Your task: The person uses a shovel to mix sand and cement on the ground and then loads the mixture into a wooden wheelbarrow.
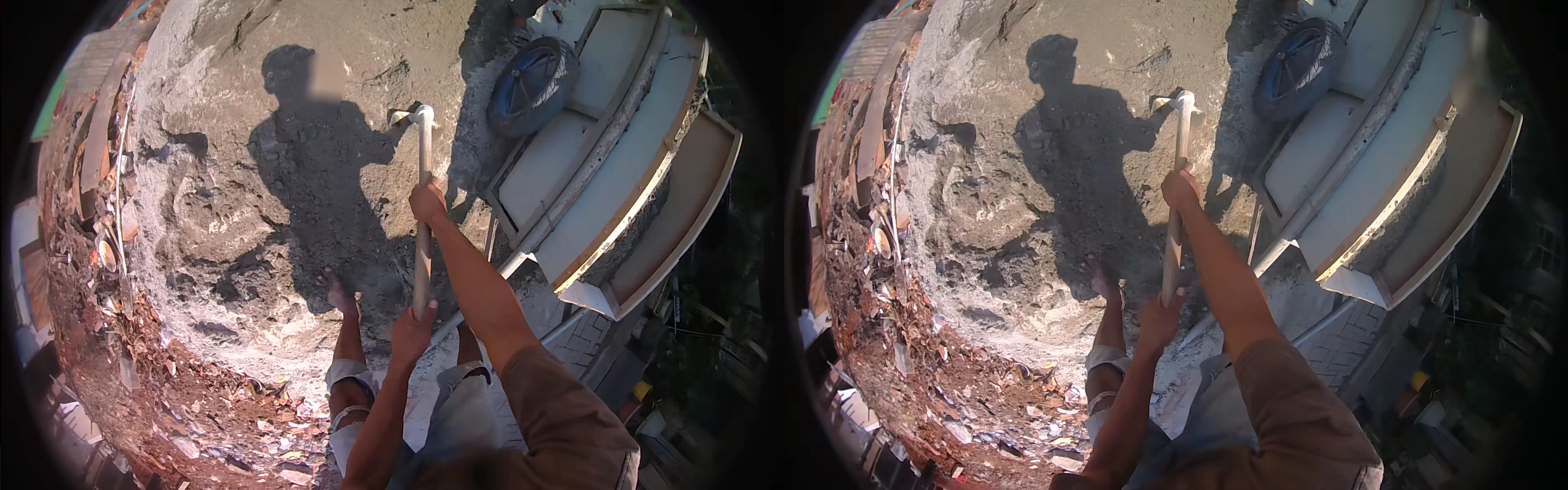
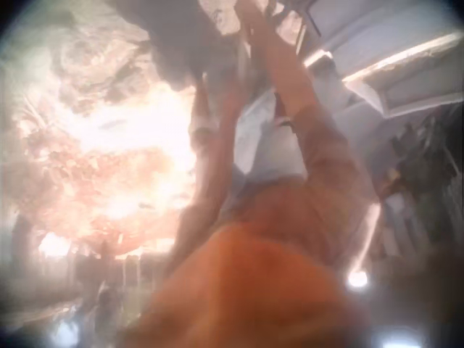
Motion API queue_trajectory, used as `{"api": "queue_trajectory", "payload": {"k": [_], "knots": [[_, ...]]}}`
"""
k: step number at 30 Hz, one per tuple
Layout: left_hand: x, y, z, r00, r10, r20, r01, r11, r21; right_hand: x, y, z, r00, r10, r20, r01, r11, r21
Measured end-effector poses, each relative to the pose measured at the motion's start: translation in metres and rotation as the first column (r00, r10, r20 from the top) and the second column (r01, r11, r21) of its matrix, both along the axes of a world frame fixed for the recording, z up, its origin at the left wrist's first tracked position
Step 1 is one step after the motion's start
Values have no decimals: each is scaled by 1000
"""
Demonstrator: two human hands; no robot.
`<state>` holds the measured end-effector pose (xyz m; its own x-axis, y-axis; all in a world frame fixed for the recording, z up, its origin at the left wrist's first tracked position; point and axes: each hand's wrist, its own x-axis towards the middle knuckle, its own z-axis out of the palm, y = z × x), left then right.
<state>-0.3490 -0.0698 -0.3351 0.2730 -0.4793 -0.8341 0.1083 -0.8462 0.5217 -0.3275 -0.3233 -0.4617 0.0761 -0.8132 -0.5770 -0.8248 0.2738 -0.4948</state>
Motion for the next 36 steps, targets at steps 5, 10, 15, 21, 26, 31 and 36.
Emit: {"api": "queue_trajectory", "payload": {"k": [5, 10, 15, 21, 26, 31, 36], "knots": [[11, 70, 42, 943, 294, -156, -238, 924, 299, 4, 130, -63, 967, 222, -127, -193, 958, 211], [-8, 33, 114, 988, 51, -146, -18, 975, 223, -53, 101, -48, 960, 279, -4, -266, 918, 296], [-8, 34, 211, 942, -333, -32, 331, 911, 247, -103, 122, 70, 654, -743, 144, 373, 482, 793], [-27, 8, 381, 678, -730, -88, 683, 580, 444, -190, 163, 86, 210, -977, 25, 430, 116, 895], [-56, -34, 462, 644, -745, -171, 750, 571, 335, -260, 209, 125, 69, -998, 11, 318, 33, 948], [-102, -69, 535, 687, -702, -187, 696, 710, -110, -335, 232, 198, -191, -978, -87, 263, -136, 955], [-128, -78, 549, 803, -593, 53, 552, 708, -440, -432, 211, 272, -398, -917, -20, 305, -153, 940]]}}
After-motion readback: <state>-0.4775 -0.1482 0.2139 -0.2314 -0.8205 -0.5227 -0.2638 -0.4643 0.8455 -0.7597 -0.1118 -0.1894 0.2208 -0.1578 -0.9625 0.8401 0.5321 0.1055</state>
